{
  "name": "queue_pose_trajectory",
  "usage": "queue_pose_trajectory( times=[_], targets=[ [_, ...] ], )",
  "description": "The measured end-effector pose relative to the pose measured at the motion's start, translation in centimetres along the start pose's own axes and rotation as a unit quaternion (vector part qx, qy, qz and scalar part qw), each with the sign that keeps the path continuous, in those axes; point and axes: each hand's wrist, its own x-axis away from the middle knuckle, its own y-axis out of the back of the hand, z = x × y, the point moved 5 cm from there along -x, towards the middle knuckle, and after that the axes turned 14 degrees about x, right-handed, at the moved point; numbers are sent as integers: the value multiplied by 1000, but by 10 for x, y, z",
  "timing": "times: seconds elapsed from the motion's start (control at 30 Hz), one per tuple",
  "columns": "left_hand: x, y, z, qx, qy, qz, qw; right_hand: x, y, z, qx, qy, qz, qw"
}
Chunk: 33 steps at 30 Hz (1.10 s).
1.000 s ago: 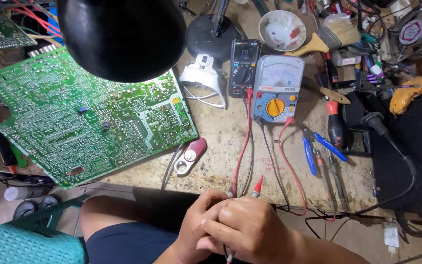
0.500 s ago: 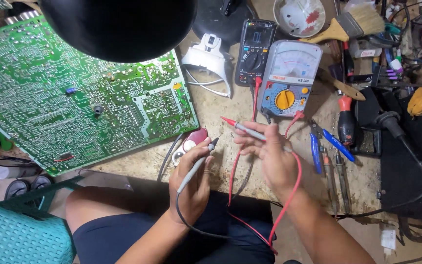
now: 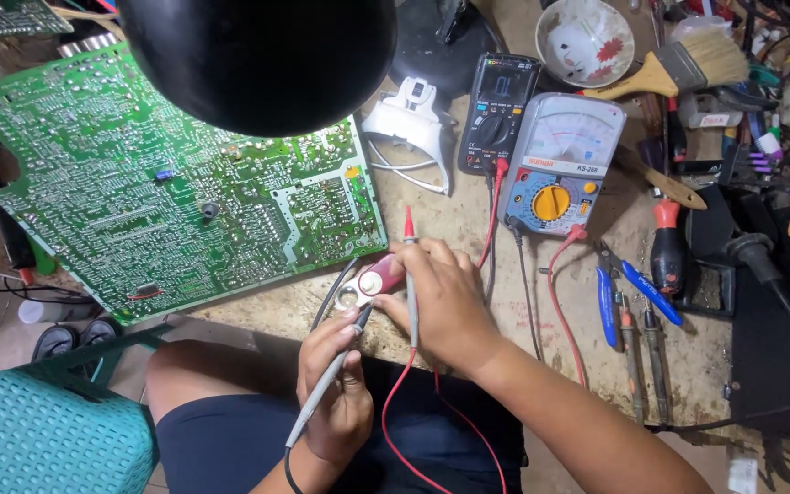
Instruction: Testing and inspecting electronic components on various circuit boards using a multimeter and magnifying glass.
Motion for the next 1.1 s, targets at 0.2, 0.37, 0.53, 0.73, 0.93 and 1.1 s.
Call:
queue_pose_trajectory(
  times=[0.2,0.37,0.53,0.73,0.93,1.1],
  targets=[
    [-4,0,-5,35,11,15,999,25,31,-1,67,79,-98,990],
    [-13,-6,7,31,-38,68,997,85,66,-63,76,11,-248,966],
    [-34,-41,28,-73,-81,261,959,120,85,-101,173,-62,-266,946],
    [-45,-68,40,-187,-109,306,927,126,71,-111,222,-73,-227,946],
    [-44,-67,36,-245,-148,307,908,115,79,-84,158,-52,-271,948],
    [-50,-56,23,-208,-143,303,919,91,69,-55,-1,-10,-289,957]
  ],
)
